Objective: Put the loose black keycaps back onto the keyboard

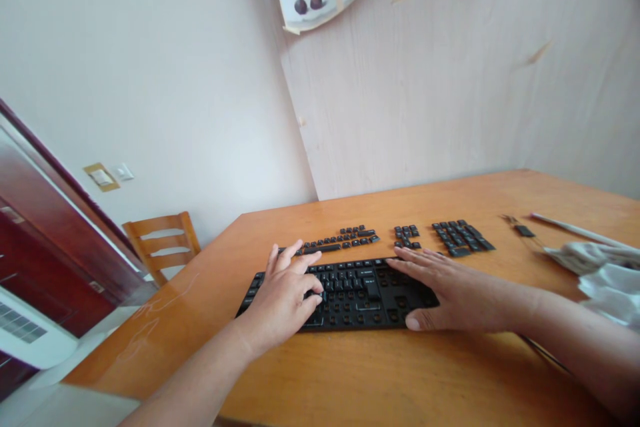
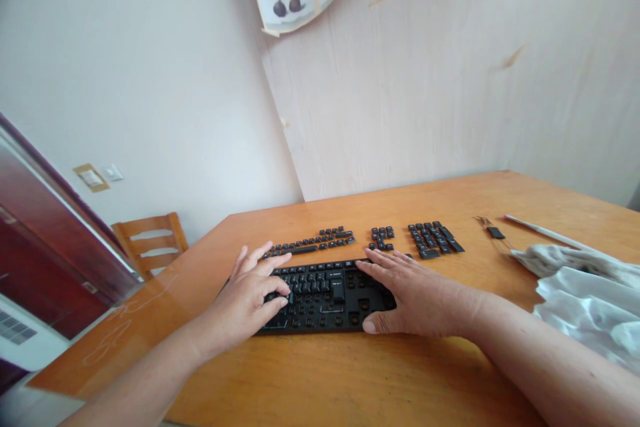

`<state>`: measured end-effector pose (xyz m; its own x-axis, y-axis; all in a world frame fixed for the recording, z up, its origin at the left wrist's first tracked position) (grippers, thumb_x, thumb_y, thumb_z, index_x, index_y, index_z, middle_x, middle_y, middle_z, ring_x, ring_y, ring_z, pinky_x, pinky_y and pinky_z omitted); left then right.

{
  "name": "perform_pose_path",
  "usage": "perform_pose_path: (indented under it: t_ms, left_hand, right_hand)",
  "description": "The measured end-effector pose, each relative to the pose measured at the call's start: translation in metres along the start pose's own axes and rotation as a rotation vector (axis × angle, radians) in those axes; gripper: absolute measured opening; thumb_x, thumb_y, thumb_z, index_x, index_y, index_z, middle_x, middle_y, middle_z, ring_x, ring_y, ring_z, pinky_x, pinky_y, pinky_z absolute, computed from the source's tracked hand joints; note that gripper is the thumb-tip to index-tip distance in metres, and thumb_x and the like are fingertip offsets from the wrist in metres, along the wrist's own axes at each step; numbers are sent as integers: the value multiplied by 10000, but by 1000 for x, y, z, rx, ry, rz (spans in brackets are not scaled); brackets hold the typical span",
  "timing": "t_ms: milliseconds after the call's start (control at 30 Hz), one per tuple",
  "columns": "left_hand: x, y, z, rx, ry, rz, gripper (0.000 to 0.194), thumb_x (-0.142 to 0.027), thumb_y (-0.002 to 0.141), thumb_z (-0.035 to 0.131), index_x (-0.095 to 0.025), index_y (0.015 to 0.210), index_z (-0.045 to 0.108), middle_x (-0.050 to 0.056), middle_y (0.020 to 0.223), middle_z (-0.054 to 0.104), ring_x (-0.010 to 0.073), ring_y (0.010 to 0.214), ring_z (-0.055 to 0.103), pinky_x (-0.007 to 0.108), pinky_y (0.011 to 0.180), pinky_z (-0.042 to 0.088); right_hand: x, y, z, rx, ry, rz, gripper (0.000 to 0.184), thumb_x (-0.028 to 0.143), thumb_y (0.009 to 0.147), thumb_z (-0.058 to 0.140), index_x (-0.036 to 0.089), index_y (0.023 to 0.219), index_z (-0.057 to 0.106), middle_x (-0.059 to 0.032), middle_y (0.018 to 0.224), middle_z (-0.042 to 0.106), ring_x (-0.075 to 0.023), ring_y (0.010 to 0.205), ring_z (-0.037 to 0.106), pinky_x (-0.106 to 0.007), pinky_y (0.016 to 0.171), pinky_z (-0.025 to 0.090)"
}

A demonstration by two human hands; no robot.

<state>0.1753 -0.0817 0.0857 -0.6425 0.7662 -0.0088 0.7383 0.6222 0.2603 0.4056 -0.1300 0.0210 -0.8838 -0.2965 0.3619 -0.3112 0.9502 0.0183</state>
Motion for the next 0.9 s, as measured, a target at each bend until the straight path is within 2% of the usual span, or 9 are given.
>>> perform_pose_path:
  t_ms: [367,633,900]
  left_hand:
    - [-21,-4,-5,-46,76,104,219,-202,874,559,-282,794,746,-44,1409,567,329,1465,224,689,1174,-34]
    - [-29,-6,-4,-56,119,145,262,-189,901,514,-281,822,746,-73,1398,579,323,1469,223,674,1186,-42]
    - [-39,-9,-1,-44,142,179,270,-117,855,523,-244,929,749,-26,1410,574,321,1481,205,630,1216,-20]
  right_hand:
    - [4,-1,-3,7,11,7,1031,804,710,584,259,1544,314,-108,1620,181,-406,1468,144,-603,1182,164]
    - [3,-1,-1,46,-27,29,1057,820,717,556,222,1550,298,-118,1626,148,-388,1475,123,-568,1195,153]
    - [2,0,-1,17,4,14,1029,794,719,585,241,1544,317,-114,1621,180,-413,1465,139,-599,1186,158]
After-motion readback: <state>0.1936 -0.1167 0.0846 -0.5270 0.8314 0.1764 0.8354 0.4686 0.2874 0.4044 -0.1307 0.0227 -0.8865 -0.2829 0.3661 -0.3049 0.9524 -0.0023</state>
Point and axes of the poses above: each hand's wrist, its own y-axis towards the middle knuckle, its own z-axis out of the palm, x = y × z, the point moved 10 cm from there along y, towards the middle knuckle
